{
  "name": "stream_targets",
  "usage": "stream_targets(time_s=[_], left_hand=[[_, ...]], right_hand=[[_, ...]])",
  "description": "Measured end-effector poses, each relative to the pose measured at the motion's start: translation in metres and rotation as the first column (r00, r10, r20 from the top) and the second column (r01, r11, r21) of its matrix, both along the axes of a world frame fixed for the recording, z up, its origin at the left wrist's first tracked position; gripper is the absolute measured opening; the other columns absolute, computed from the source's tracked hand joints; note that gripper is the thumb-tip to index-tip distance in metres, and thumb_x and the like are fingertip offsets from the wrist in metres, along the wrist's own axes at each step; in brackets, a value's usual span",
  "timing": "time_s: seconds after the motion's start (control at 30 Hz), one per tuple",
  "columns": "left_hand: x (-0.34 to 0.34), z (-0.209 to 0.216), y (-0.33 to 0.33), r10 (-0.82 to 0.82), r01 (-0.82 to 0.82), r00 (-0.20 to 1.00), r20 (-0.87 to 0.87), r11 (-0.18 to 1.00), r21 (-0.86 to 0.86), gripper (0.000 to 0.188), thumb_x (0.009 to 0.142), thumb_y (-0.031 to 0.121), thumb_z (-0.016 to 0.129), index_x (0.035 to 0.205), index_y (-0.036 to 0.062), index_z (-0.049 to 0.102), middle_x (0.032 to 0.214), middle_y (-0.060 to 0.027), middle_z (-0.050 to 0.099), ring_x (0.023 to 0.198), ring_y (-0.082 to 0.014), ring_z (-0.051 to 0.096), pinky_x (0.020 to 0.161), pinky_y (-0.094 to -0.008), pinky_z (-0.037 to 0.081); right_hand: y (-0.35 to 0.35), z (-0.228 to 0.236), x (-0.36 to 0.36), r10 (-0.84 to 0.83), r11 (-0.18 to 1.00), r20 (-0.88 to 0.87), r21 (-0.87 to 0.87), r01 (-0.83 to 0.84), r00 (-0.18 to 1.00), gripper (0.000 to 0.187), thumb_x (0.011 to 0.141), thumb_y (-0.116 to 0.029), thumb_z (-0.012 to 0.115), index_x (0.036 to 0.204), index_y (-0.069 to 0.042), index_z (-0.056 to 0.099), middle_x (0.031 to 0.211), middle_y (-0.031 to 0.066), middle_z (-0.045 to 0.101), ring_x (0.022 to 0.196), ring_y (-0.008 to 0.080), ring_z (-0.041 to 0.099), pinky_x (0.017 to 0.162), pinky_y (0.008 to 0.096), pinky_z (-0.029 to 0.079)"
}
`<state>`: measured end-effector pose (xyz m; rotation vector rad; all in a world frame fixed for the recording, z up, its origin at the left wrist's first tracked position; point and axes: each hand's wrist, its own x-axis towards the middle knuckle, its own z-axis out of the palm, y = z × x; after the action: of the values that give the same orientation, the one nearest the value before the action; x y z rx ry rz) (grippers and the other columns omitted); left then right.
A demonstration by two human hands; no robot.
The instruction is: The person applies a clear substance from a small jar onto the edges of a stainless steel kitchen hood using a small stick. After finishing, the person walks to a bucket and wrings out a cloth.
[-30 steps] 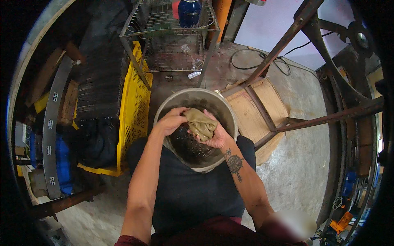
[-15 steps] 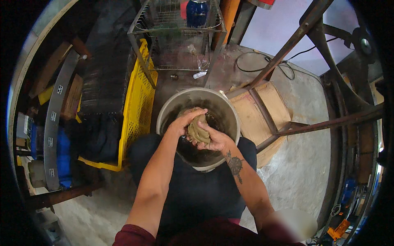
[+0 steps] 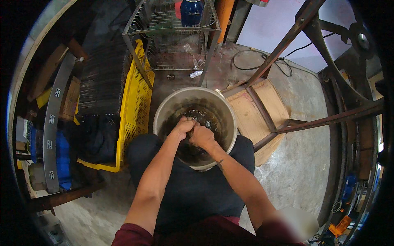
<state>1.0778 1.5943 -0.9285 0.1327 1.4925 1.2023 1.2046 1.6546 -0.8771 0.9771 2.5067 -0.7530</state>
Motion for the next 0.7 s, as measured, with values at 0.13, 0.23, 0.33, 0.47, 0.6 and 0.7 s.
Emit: stream_targets(time_s=[0.13, 0.23, 0.33, 0.47, 0.6, 0.7], left_hand=[[-0.021, -0.031, -0.005, 0.065, -0.070, 0.997, -0.042, 0.987, -0.142, 0.022, 0.111, 0.013, 0.065, 0.125, 0.0006, 0.076, 0.130, -0.0165, 0.076, 0.118, -0.0274, 0.071, 0.098, -0.0491, 0.058], [-0.009, -0.024, 0.000, 0.207, -0.193, 0.978, 0.014, 0.935, -0.298, 0.034, 0.112, 0.026, 0.071, 0.135, 0.0002, 0.073, 0.134, -0.0171, 0.075, 0.124, -0.0300, 0.069, 0.104, -0.0562, 0.056], [-0.006, 0.010, 0.000, 0.104, -0.115, 0.977, 0.185, 0.992, 0.051, 0.059, 0.111, 0.048, 0.074, 0.146, 0.0008, 0.068, 0.143, -0.0174, 0.072, 0.131, -0.0311, 0.067, 0.109, -0.0567, 0.056], [-0.021, 0.072, 0.005, -0.113, 0.112, 0.993, 0.024, 0.994, 0.009, 0.072, 0.112, 0.061, 0.068, 0.154, 0.0028, 0.063, 0.149, -0.0176, 0.070, 0.132, -0.0305, 0.070, 0.109, -0.0503, 0.059], [-0.008, 0.096, 0.005, -0.150, -0.005, 0.923, 0.355, 0.916, 0.401, 0.061, 0.118, 0.054, 0.060, 0.155, 0.0050, 0.063, 0.152, -0.0182, 0.069, 0.131, -0.0284, 0.071, 0.105, -0.0457, 0.062], [-0.010, 0.088, 0.007, -0.195, -0.037, 0.907, 0.374, 0.846, 0.532, 0.047, 0.118, 0.041, 0.063, 0.148, 0.0055, 0.067, 0.126, -0.0113, 0.070, 0.108, -0.0224, 0.072, 0.096, -0.0407, 0.062]], right_hand=[[-0.035, -0.017, -0.013, 0.131, 0.871, 0.032, 0.473, -0.131, 0.991, 0.035, 0.100, -0.017, 0.078, 0.130, -0.006, 0.066, 0.119, 0.0150, 0.074, 0.101, 0.0315, 0.082, 0.089, 0.0424, 0.070], [-0.039, -0.023, -0.008, 0.140, 0.791, 0.027, 0.598, -0.128, 0.990, 0.036, 0.097, -0.017, 0.080, 0.129, -0.007, 0.067, 0.110, 0.0136, 0.077, 0.096, 0.0278, 0.083, 0.085, 0.0436, 0.070], [-0.002, -0.022, 0.000, 0.009, 0.994, -0.072, 0.112, -0.001, 0.997, 0.027, 0.100, -0.027, 0.081, 0.115, -0.007, 0.073, 0.108, 0.0098, 0.074, 0.082, 0.0197, 0.076, 0.060, 0.0377, 0.064], [0.043, 0.027, 0.014, -0.443, 0.272, 0.097, -0.933, 0.236, 0.891, 0.040, 0.100, -0.039, 0.083, 0.117, -0.005, 0.071, 0.102, 0.0084, 0.068, 0.062, 0.0132, 0.056, 0.047, 0.0310, 0.050], [0.045, 0.047, 0.027, -0.478, -0.487, 0.257, -0.873, -0.010, 0.840, 0.036, 0.106, -0.032, 0.077, 0.120, 0.000, 0.068, 0.104, 0.0157, 0.067, 0.062, 0.0105, 0.053, 0.038, 0.0173, 0.033], [0.036, 0.050, 0.027, -0.460, -0.486, 0.203, -0.872, -0.054, 0.864, 0.038, 0.106, -0.032, 0.077, 0.124, -0.001, 0.067, 0.106, 0.0166, 0.067, 0.061, 0.0104, 0.052, 0.038, 0.0185, 0.035]])
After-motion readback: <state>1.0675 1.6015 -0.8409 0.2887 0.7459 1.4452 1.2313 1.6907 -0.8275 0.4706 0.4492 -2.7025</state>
